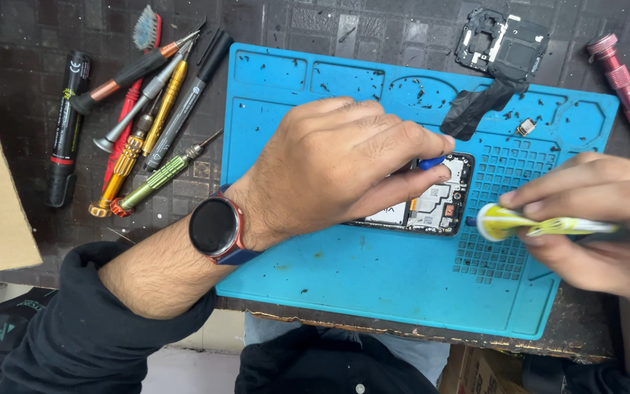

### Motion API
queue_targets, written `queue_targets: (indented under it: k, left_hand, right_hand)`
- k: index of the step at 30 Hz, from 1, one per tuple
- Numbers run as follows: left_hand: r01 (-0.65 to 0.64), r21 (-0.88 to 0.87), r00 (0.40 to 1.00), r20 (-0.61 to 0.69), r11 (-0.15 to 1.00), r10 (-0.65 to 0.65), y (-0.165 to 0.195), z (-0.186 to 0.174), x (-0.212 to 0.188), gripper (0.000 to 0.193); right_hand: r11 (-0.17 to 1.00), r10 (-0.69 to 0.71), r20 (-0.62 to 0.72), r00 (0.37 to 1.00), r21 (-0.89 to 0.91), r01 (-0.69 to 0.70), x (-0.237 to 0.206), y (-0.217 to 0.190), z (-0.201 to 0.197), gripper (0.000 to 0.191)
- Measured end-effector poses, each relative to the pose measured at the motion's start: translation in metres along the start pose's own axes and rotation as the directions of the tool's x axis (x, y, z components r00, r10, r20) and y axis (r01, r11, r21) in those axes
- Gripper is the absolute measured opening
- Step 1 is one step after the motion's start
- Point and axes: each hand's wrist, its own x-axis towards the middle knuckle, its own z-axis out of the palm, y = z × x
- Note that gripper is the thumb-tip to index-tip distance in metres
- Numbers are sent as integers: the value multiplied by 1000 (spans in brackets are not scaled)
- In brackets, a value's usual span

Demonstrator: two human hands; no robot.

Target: The person works on a disassembled smartphone on a blue repair mat, using tweezers and a pry tool to lift and reposition internal components, wiping the frame with a cloth, and using a precision screwdriver to unscrew and adjust parts inside the phone body.

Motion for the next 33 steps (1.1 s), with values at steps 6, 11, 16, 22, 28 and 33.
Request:
queue_targets:
  k: [6,11,16,22,28,33]
  left_hand:
    - [8,-4,1000,-1,1000,-8,1,-1,2,19]
    - [-2,9,1000,3,1000,2,1,0,2,19]
    - [-7,9,1000,5,1000,7,0,0,0,20]
    - [-18,25,1000,-4,1000,18,0,0,0,20]
    - [-19,34,1000,-1,999,19,0,1,-1,19]
    - [-21,27,1000,-4,999,21,-1,1,0,17]
  right_hand:
    - [992,-60,107,992,-105,71,28,-22,5,34]
    - [989,-69,114,991,-120,82,30,-21,8,33]
    - [989,-82,115,990,-112,95,28,-20,12,32]
    - [987,-68,121,990,-135,84,27,-20,11,33]
    - [987,-66,137,988,-136,85,26,-18,9,34]
    - [987,-78,147,986,-129,97,26,-15,9,35]
